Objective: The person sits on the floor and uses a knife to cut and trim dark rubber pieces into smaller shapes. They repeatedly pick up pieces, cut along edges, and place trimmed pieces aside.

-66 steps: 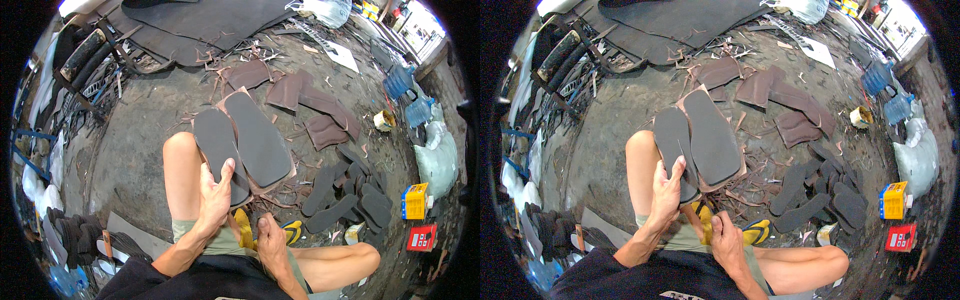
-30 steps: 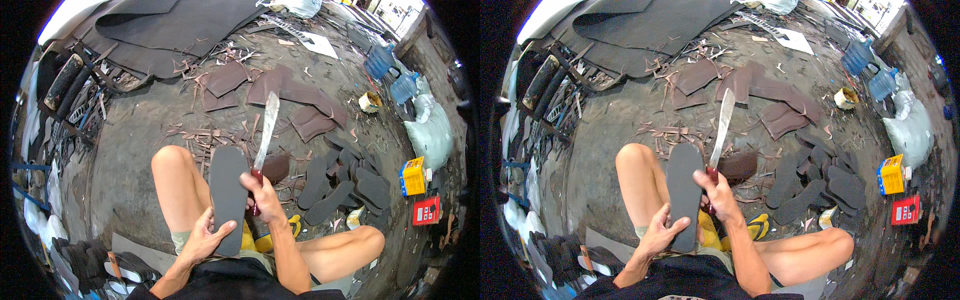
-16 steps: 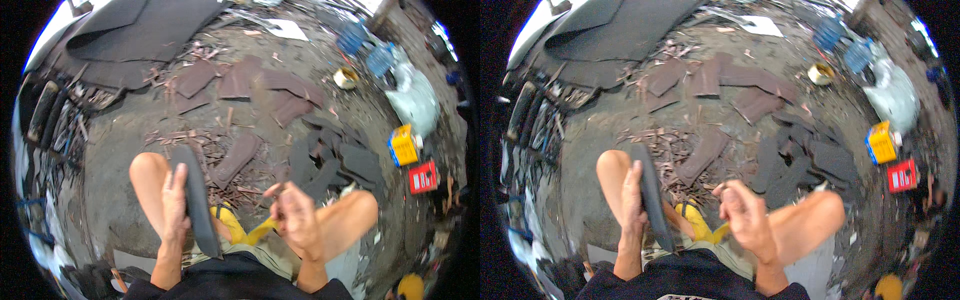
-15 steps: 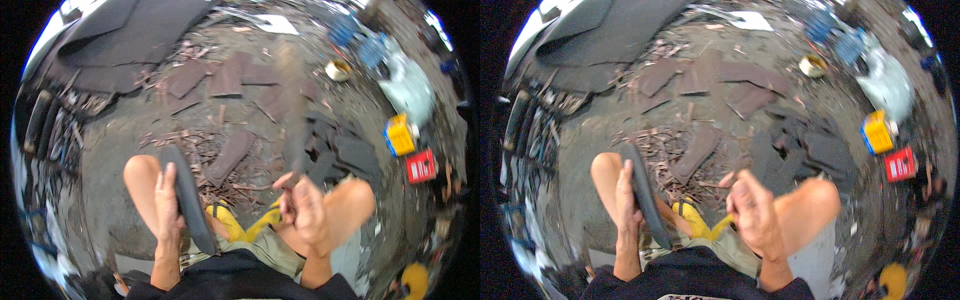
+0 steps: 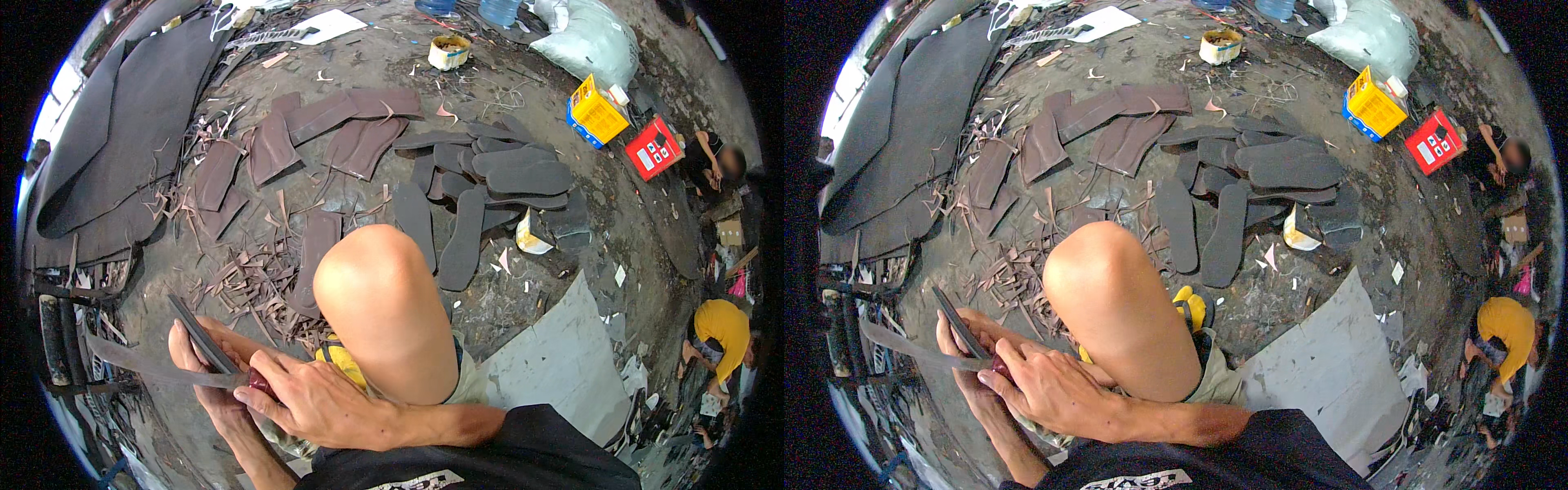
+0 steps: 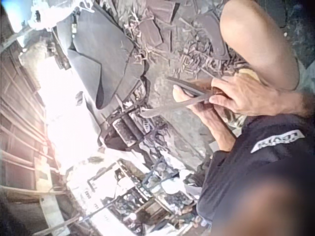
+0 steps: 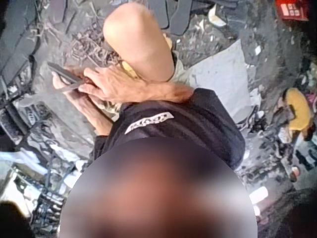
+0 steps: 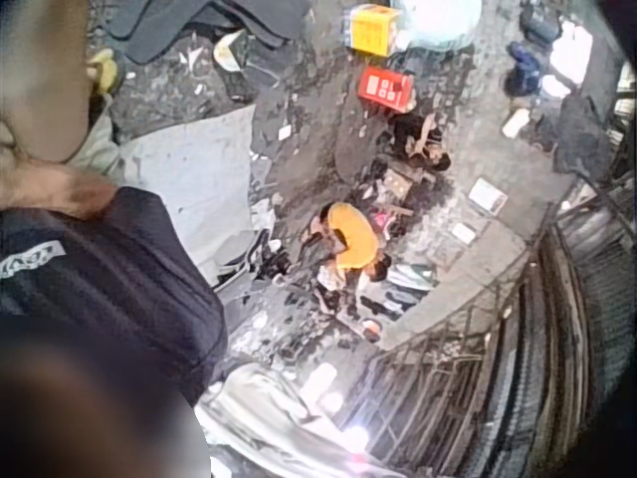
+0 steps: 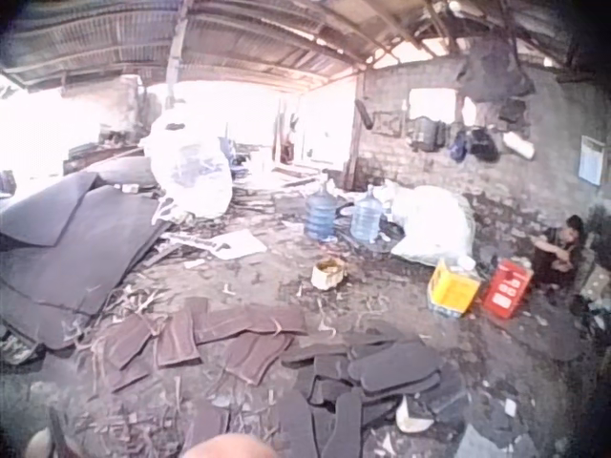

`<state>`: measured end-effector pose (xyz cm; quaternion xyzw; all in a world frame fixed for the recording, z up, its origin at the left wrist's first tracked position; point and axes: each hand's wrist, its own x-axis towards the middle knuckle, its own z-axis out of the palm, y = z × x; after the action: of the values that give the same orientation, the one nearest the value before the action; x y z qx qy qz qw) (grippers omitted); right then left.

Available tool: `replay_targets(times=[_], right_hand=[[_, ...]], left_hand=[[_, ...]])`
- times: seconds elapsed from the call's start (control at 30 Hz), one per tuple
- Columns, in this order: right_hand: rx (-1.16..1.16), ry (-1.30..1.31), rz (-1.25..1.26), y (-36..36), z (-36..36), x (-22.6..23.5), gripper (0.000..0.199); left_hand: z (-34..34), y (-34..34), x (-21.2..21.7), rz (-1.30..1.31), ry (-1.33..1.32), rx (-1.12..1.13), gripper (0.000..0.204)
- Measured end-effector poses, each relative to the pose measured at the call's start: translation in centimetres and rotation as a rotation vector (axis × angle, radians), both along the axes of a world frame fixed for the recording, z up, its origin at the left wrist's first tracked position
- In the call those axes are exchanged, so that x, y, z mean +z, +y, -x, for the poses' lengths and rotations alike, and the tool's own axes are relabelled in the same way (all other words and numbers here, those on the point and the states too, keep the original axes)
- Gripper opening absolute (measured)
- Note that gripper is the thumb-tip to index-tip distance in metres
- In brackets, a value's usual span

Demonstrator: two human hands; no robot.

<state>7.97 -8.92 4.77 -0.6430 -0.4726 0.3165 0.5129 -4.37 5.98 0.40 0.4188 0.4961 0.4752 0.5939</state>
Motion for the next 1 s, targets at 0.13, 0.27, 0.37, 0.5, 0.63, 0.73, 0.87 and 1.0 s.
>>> replay_targets(times=[0.13, 0.27, 0.37, 0.5, 0.63, 0.73, 0.87, 1.0], right_hand=[[0.018, 0.013, 0.093, -0.5, -1.6, -0.3, 0.041], [-0.068, -0.039, 0.188, -1.2, -3.1, -1.6, 0.037], [-0.139, -0.056, 0.220, -1.8, -4.0, -3.0, 0.037], [-0.162, -0.101, 0.234, -3.2, -4.3, -4.0, 0.038], [-0.163, -0.153, 0.327, -5.2, -3.4, -4.7, 0.038], [-0.169, -0.194, 0.286, -6.7, -2.6, -5.7, 0.038], [-0.231, -0.213, 0.285, -6.3, -2.3, -6.8, 0.040], [-0.241, -0.219, 0.252, -2.6, -3.6, -5.5, 0.038]], left_hand=[[-0.2, 0.0, -0.3, 0.059, -0.145, 0.020, 0.031], [-1.4, -0.8, 1.8, 0.108, -0.208, -0.015, 0.034], [-2.5, -1.5, 2.6, 0.383, -0.333, -0.175, 0.036], [-3.5, -1.4, 2.3, 0.463, -0.328, -0.226, 0.039], [-3.9, -1.1, 2.1, 0.430, -0.308, -0.182, 0.041], [-4.0, -1.3, 2.5, 0.453, -0.248, -0.179, 0.038], [-4.0, -2.4, 2.6, 0.303, -0.183, -0.231, 0.044], [-3.0, -4.0, 2.3, 0.272, -0.157, -0.370, 0.043]])
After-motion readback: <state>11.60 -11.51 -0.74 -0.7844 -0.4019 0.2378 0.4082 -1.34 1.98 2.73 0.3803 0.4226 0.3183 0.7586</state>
